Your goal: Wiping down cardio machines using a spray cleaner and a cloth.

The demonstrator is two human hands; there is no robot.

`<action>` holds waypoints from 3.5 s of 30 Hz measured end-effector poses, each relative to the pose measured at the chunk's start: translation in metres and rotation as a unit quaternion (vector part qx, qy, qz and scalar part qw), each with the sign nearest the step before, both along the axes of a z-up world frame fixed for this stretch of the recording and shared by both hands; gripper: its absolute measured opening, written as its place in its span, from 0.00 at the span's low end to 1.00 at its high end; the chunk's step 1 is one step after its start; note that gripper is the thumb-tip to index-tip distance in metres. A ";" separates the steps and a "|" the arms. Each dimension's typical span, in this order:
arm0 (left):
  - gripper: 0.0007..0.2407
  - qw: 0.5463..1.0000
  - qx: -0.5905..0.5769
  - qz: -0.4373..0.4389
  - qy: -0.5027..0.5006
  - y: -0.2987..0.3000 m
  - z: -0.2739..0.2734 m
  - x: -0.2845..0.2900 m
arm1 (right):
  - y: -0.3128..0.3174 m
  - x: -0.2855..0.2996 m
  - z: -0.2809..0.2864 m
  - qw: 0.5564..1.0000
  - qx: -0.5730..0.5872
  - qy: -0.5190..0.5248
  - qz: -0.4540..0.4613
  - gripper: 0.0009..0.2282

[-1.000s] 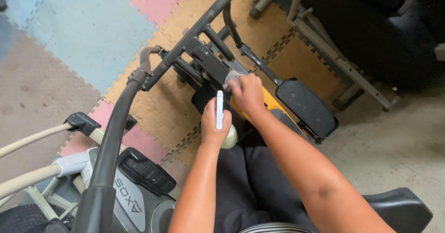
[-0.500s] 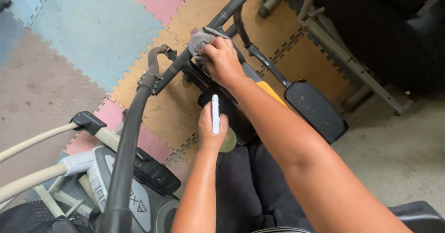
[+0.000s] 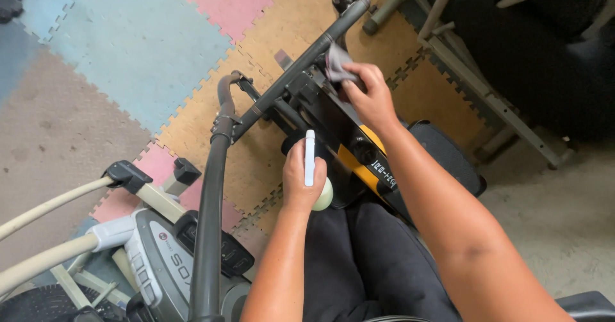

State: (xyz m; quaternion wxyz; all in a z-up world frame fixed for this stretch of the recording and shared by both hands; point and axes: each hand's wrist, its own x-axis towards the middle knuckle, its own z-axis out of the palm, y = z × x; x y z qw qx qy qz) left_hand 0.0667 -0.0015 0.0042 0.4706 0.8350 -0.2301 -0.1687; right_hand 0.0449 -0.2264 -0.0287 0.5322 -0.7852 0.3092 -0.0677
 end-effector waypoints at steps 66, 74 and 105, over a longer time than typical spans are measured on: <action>0.17 0.957 0.000 -0.288 0.023 0.000 0.015 -0.103 | 0.091 -0.153 -0.015 0.812 0.313 -0.095 -0.482 0.12; 0.17 0.914 -0.079 -0.397 -0.012 -0.030 0.080 -0.145 | 0.055 -0.292 0.181 0.808 0.245 -0.326 -0.426 0.10; 0.12 0.861 -0.066 -0.488 -0.127 -0.054 0.226 -0.329 | 0.162 -0.559 0.186 0.898 -0.385 0.134 -0.167 0.22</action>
